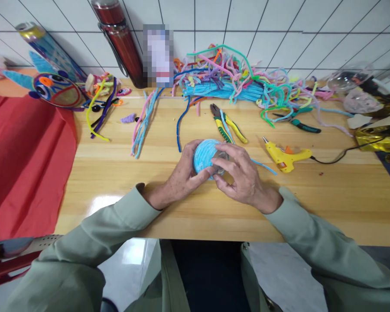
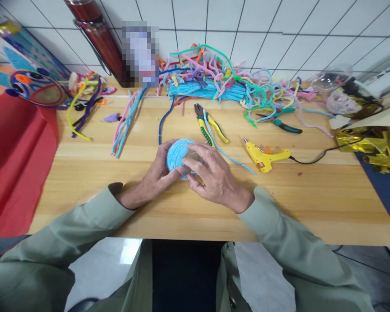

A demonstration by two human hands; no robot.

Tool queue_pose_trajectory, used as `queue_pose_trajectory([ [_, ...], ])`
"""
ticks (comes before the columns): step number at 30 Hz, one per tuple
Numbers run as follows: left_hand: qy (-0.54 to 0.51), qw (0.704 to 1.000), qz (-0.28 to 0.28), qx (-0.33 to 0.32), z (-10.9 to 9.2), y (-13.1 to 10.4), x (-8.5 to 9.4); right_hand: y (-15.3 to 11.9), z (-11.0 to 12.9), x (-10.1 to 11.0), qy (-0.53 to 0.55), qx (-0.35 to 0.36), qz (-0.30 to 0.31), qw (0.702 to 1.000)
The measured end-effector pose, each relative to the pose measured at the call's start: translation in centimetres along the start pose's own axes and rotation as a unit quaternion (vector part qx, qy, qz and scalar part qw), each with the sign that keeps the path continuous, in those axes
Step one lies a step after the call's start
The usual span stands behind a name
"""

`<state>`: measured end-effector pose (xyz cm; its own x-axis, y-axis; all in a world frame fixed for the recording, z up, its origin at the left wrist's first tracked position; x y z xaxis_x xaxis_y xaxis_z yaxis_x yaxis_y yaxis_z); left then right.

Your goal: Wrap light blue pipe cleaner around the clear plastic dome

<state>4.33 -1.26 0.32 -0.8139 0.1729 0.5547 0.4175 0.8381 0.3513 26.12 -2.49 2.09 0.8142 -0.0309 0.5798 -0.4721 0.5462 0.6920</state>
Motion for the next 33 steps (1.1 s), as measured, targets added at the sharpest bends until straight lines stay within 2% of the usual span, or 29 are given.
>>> queue_pose_trajectory([
  [6,-0.001,1.0,0.007,-0.011,-0.4,0.1,0.3,0.0,0.1,-0.2,-0.006,0.003,-0.007,1.0],
  [11,-0.031,0.999,0.02,0.034,-0.5,-0.1,0.3,-0.1,0.0,-0.5,-0.001,0.004,-0.021,1.0],
  [18,-0.04,0.997,0.001,0.067,-0.2,0.1,0.2,0.5,-0.3,0.4,0.032,-0.013,0.02,0.999],
  [20,-0.019,0.997,-0.011,0.068,-0.1,0.3,0.3,0.6,-1.1,1.7,0.025,-0.034,0.015,0.999],
  [22,0.0,0.997,-0.017,0.07,-0.1,0.3,0.5,-0.1,-2.6,3.9,-0.018,-0.061,-0.012,0.998],
  [24,0.013,0.998,-0.019,0.057,-0.2,0.3,0.7,-1.8,-4.6,6.7,-0.09,-0.102,-0.03,0.99],
  [26,0.021,0.999,-0.024,0.032,-0.3,0.2,0.9,-4.0,-6.9,9.6,-0.158,-0.131,-0.016,0.979],
  [28,0.024,0.999,-0.03,0.01,-0.2,-0.1,1.2,-6.4,-8.7,12.1,-0.172,-0.127,0.001,0.977],
  [30,0.025,0.999,-0.033,0.005,0.0,-0.3,1.5,-8.4,-9.9,13.8,-0.16,-0.129,0.013,0.979],
  [33,0.018,0.999,-0.037,0.019,0.3,-0.6,1.9,-10.3,-10.6,15.0,-0.144,-0.175,0.035,0.973],
])
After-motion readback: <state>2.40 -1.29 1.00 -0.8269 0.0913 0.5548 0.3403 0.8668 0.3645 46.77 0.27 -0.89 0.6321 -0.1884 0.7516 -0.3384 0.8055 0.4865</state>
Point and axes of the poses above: each hand's wrist, its own y-axis towards the middle knuckle, its own x-axis out of the back of the hand, z = x × y, the point moved 1 cm from there along y, towards the middle knuckle, and after that the axes turned 12 degrees about y, right-handed, at the moved point
